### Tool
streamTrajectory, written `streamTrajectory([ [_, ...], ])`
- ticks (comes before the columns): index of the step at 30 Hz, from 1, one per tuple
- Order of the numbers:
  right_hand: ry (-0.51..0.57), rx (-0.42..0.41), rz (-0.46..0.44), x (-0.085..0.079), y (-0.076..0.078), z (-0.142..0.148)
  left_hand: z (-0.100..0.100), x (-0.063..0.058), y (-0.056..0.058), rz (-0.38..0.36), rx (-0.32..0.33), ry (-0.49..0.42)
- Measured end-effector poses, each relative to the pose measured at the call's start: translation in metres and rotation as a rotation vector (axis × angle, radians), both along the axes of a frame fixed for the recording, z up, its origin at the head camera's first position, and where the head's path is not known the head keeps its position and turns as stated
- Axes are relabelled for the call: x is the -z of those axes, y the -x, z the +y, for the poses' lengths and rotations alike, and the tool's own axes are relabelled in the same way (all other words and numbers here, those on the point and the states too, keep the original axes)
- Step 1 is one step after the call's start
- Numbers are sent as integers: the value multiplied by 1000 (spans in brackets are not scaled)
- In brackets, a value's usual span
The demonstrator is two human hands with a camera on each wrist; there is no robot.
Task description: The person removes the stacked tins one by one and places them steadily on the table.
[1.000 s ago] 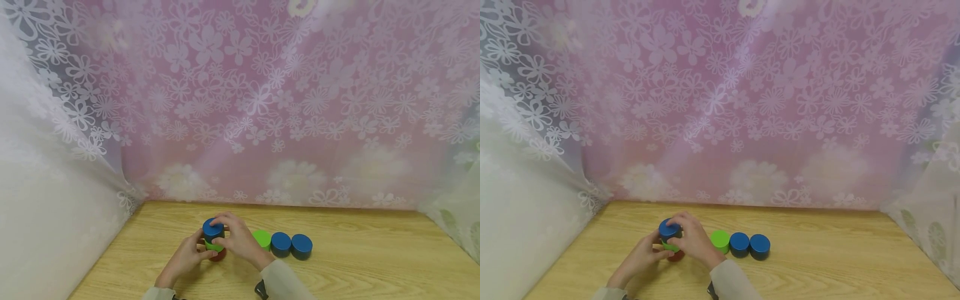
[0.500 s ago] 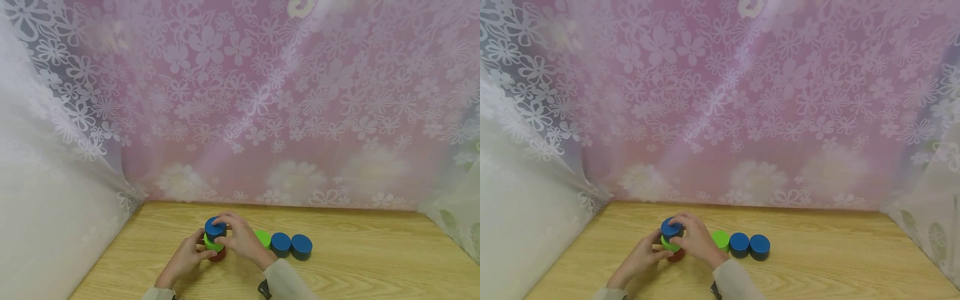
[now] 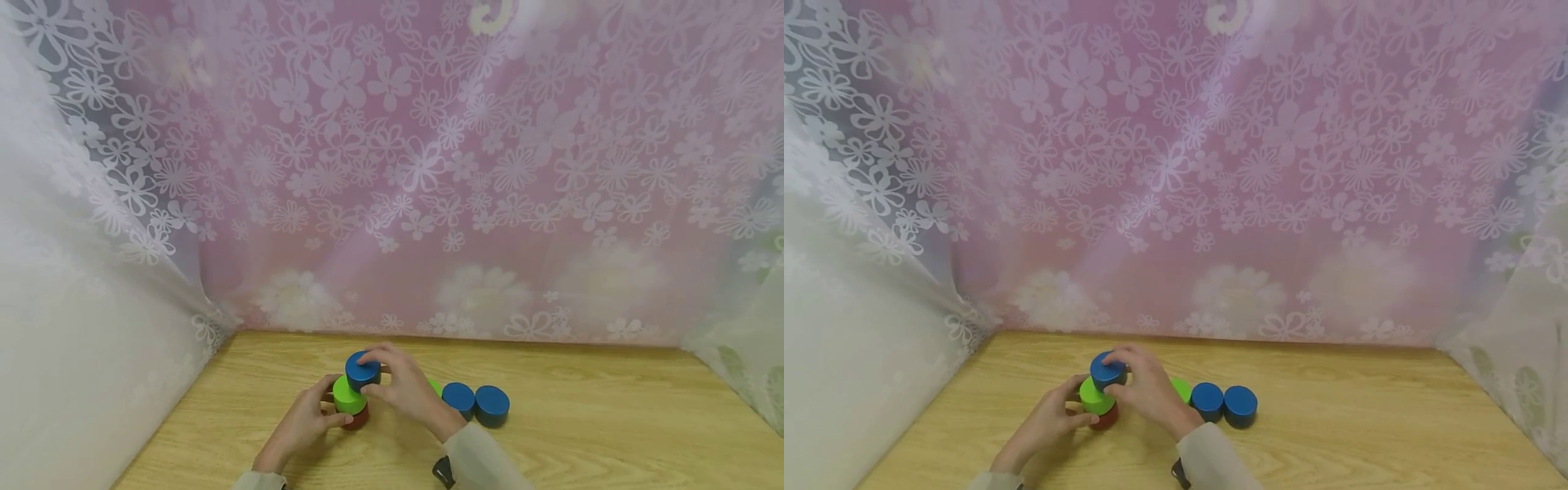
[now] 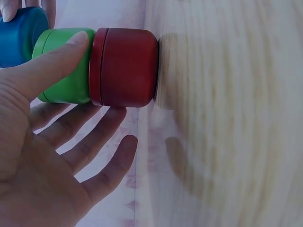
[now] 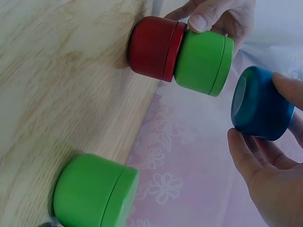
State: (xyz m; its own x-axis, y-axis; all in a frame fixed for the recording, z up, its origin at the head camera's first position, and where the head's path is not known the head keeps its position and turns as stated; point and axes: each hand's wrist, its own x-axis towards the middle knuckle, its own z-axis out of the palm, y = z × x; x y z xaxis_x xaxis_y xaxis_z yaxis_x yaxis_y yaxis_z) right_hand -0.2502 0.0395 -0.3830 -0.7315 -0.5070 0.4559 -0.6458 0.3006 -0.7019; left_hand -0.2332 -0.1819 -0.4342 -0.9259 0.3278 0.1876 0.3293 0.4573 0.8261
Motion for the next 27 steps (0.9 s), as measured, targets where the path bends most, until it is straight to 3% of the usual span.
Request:
streamTrajectory([
  [5,17,2,23,2,1,4,-1,0,-2,18,-14,6],
  [14,-14,35,-38,-1,-1,15,-1,1,-3,11,-21,13],
  [27,19,67,-39,-2,1,38,1,0,-2,19,-19,18],
])
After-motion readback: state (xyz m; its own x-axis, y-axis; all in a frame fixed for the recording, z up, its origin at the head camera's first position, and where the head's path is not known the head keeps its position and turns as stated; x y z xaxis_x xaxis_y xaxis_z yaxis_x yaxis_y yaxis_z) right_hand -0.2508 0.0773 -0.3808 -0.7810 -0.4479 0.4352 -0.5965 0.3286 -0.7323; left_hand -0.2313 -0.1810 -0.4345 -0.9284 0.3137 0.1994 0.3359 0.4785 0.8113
